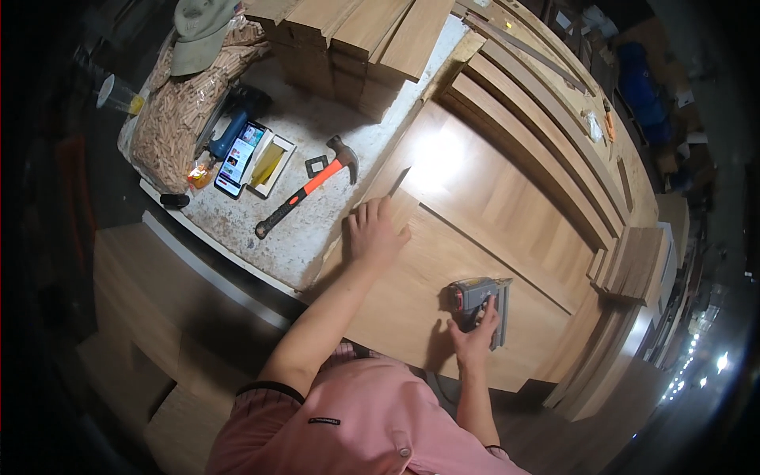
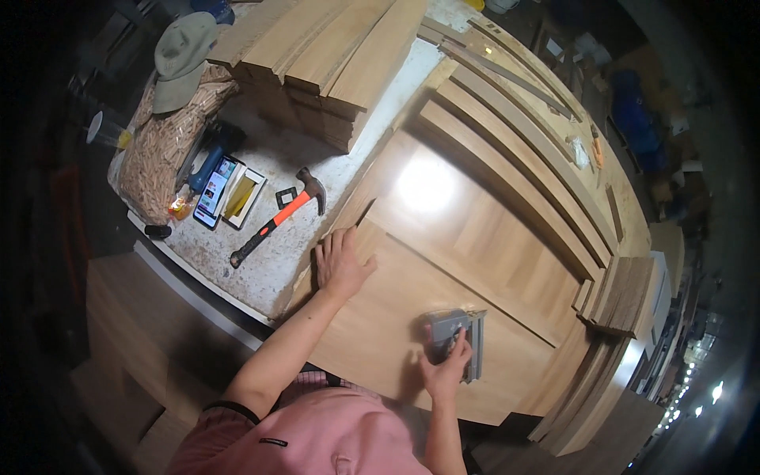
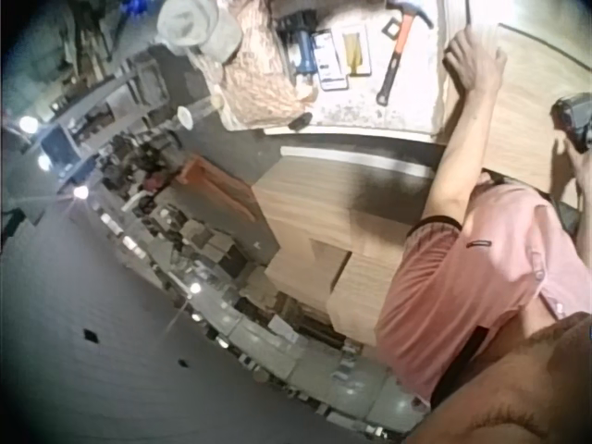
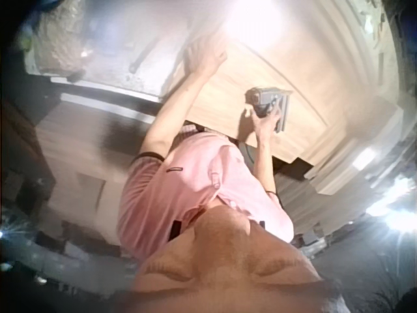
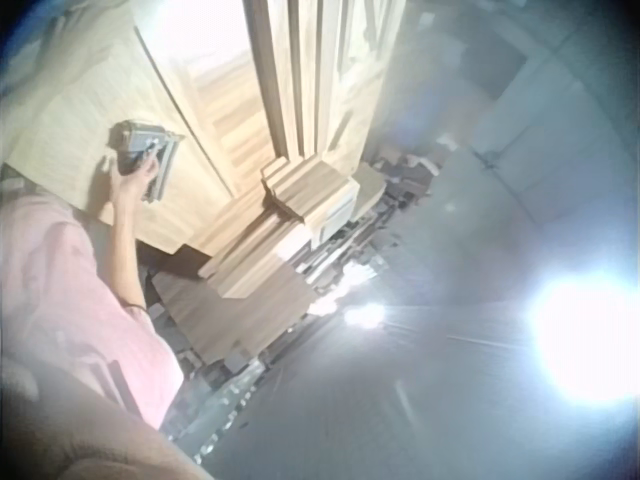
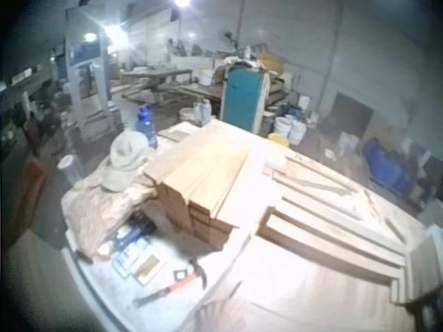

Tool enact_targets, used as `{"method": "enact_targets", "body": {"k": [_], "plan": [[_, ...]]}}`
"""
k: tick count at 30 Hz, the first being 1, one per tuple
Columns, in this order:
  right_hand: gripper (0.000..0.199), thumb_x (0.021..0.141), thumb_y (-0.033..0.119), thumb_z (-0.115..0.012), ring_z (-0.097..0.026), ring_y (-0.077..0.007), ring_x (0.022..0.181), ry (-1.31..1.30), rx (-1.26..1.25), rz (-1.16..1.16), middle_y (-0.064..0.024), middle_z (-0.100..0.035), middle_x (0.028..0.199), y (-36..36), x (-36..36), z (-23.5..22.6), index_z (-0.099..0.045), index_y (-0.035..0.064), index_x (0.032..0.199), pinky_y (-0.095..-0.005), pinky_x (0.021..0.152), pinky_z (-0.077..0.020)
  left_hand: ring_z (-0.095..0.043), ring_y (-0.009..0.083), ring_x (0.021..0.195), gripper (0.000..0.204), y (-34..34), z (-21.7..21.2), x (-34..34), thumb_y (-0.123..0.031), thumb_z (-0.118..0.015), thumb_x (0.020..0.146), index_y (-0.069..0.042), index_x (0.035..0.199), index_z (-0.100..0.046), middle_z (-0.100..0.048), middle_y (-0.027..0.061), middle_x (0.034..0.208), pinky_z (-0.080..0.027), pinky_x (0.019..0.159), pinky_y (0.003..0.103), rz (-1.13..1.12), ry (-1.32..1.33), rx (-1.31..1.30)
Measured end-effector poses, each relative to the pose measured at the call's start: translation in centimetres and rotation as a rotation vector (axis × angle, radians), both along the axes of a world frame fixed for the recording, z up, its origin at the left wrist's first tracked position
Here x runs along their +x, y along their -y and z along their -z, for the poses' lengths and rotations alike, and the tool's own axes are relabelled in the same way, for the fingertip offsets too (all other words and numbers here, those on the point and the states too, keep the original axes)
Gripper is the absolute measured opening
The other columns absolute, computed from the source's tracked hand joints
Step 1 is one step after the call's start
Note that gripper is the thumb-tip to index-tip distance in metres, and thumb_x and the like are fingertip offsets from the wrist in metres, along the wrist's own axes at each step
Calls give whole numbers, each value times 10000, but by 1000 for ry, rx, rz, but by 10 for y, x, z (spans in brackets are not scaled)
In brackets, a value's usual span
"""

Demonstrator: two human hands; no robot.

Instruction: The person carries wooden boards to a workbench, aligns wooden strips onto a panel, and fastens them with a pneumatic nail gun. The person then taps the wooden pieces with a hammer.

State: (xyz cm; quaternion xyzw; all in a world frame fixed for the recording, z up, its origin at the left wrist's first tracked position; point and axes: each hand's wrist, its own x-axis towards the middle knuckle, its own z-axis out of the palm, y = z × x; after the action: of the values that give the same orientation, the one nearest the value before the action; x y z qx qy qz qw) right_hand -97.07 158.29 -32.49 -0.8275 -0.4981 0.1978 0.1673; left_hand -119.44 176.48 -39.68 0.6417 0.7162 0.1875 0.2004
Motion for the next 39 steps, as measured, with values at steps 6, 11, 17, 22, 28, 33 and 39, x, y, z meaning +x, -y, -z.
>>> {"method": "enact_targets", "body": {"k": [6, 11, 17, 22, 28, 33, 39], "plan": [[960, 741, 17, -720, -526, -339, 1258, -133, -45, -41, -193, -506, 1363, -28, 16, 2, -253, 63, 1578, -413, 1041, -449, -477, 309, 1207, 720, 0, 2, -2, -376, -776, 764, -42, 1345, -515, -542, 128, 1252, -353, 1017, 470, 3, 28, -2], [604, 765, -6, -717, -641, -155, 901, -421, -302, -69, -87, -668, 1027, -115, 26, -104, -569, 27, 1349, -291, 782, -534, -470, 311, 1192, 715, 4, -2, -5, -371, -764, 782, -33, 1358, -507, -534, 129, 1263, -351, 1016, 468, 11, 17, -21], [727, 728, 2, -718, -609, -123, 829, -570, -443, -348, -46, -665, 1028, -207, -11, -114, -519, 51, 1426, -304, 719, -538, -450, 323, 1221, 740, 4, 9, -8, -313, -758, 788, -32, 1405, -459, -505, 128, 1306, -342, 1029, 476, 49, -6, -37], [744, 734, 31, -735, -619, -148, 1093, -484, -471, -578, -64, -688, 1184, -246, -37, -95, -521, 88, 1445, -302, 977, -485, -425, 316, 1266, 847, 4, 3, -9, -239, -782, 740, -37, 1458, -381, -455, 121, 1381, -321, 1062, 504, 63, 104, -62], [739, 728, 32, -732, -634, -161, 1054, -471, -499, -597, -67, -696, 1173, -254, -40, -79, -536, 86, 1438, -313, 889, -535, -403, 302, 1293, 896, 4, 0, -11, -274, -815, 689, -41, 1451, -406, -448, 100, 1393, -310, 1079, 513, 72, 96, -124], [653, 722, 0, -697, -660, -157, 775, -480, -512, -539, -70, -694, 966, -257, -36, -69, -573, 50, 1361, -324, 676, -554, -401, 304, 1298, 895, 4, 5, -10, -301, -819, 692, -30, 1448, -423, -445, 105, 1401, -305, 1087, 511, 58, 96, -75], [639, 732, 38, -711, -645, -145, 730, -447, -509, -595, -70, -685, 939, -258, -36, -69, -572, 51, 1356, -320, 645, -547, -413, 304, 1277, 879, 4, 5, -8, -326, -812, 719, -25, 1449, -427, -449, 108, 1396, -307, 1082, 508, 45, 106, -58]]}}
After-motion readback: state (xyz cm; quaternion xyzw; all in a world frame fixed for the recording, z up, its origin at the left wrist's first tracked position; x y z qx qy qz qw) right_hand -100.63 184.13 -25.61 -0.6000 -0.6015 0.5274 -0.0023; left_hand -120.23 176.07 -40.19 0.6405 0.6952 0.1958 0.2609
